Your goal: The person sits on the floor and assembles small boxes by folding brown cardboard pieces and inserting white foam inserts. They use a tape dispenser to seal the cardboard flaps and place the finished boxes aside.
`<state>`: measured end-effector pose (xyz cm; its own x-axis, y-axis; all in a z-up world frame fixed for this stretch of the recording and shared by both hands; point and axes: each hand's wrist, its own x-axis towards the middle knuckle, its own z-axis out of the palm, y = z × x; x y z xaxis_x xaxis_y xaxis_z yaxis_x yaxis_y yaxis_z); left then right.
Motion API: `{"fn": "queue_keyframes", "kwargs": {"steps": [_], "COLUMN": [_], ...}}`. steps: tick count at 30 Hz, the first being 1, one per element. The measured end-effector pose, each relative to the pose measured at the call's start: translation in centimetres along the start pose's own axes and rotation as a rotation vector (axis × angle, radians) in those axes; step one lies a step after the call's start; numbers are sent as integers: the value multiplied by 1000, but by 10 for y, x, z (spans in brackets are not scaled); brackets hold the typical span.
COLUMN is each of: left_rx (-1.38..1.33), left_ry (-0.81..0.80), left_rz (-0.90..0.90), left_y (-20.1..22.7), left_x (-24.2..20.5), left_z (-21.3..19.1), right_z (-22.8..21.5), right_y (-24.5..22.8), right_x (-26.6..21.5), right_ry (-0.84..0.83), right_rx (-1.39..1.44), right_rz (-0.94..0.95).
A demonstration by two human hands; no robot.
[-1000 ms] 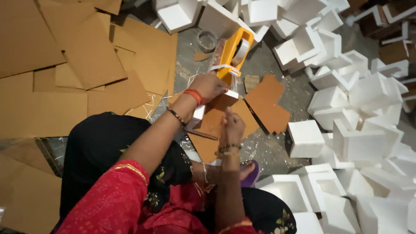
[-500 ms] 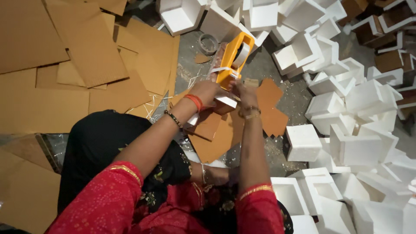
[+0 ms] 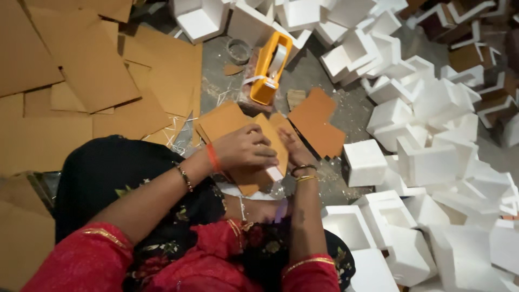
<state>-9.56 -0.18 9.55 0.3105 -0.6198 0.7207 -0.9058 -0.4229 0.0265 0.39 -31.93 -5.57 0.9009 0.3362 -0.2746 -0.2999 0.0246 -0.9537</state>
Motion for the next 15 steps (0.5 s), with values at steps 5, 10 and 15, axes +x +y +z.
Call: {"fn": "queue_keyframes", "kwargs": {"steps": [5, 10, 15], "left_rx": [-132, -466, -675], "left_ry": [274, 141, 170], "left_rz": [-419, -1259, -1075], "left_y": [17, 0, -44], "left_x": [22, -2, -27], "left_z": [-24, 11, 45], "right_z": [-4, -4, 36], "right_y": [-22, -34, -84], "right_x": [-8, -17, -30], "right_ry": [-156, -91, 41], "right_rx": [403, 151, -86], "right_rz": [-257, -251, -175]}}
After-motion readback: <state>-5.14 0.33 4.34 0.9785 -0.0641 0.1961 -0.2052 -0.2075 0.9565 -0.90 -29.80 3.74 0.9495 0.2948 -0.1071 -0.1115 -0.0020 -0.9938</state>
